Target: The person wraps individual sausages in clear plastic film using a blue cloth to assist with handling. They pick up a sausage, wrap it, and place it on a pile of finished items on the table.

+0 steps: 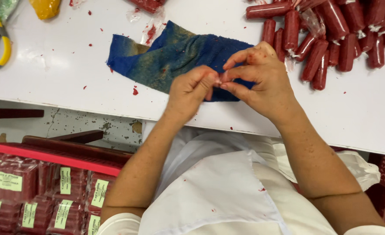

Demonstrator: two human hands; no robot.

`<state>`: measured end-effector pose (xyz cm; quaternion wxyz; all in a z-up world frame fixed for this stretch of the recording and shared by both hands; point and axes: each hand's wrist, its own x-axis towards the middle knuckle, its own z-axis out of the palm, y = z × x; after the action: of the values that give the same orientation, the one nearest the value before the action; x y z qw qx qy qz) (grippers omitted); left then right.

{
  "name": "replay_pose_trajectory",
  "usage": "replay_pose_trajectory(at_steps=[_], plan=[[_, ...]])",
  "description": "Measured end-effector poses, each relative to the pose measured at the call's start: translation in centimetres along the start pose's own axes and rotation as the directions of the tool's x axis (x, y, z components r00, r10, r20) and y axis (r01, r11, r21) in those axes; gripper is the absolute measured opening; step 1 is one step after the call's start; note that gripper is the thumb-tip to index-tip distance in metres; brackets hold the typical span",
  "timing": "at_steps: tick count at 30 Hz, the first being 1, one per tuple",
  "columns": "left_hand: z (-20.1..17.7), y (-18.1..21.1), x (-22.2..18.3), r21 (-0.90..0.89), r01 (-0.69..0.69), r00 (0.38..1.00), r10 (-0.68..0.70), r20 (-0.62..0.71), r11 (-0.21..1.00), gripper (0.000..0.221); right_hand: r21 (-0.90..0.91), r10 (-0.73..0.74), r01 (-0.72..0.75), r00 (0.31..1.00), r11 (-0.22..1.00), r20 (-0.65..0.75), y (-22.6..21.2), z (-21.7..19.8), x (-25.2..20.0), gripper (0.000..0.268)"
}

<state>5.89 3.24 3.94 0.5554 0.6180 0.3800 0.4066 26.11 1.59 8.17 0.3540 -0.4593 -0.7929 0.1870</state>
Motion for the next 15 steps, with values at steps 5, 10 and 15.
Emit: replay_pose_trajectory(at_steps=[5,10,15], plan=[[-2.2,0.6,2.5,0.138,-0.201,0.976,0.187,0.111,0.970,0.032,0.078,-0.128,0.114,0.969,0.990,0.212,0.9,-1.0,1.0,0.003],[-2.0,-1.2,4.6,-0.051,-0.304,0.932,0.308,0.192,0.951,0.017,0.239,-0.146,0.075,0.945,0.968,0.292,2.9,-1.1,3.3,0.006],[-2.4,-1.3,4.8,-0.112,-0.279,0.945,0.293,0.145,0.954,0.016,0.349,-0.174,0.037,0.913,0.936,0.368,5.3,-0.5,5.3,0.007]])
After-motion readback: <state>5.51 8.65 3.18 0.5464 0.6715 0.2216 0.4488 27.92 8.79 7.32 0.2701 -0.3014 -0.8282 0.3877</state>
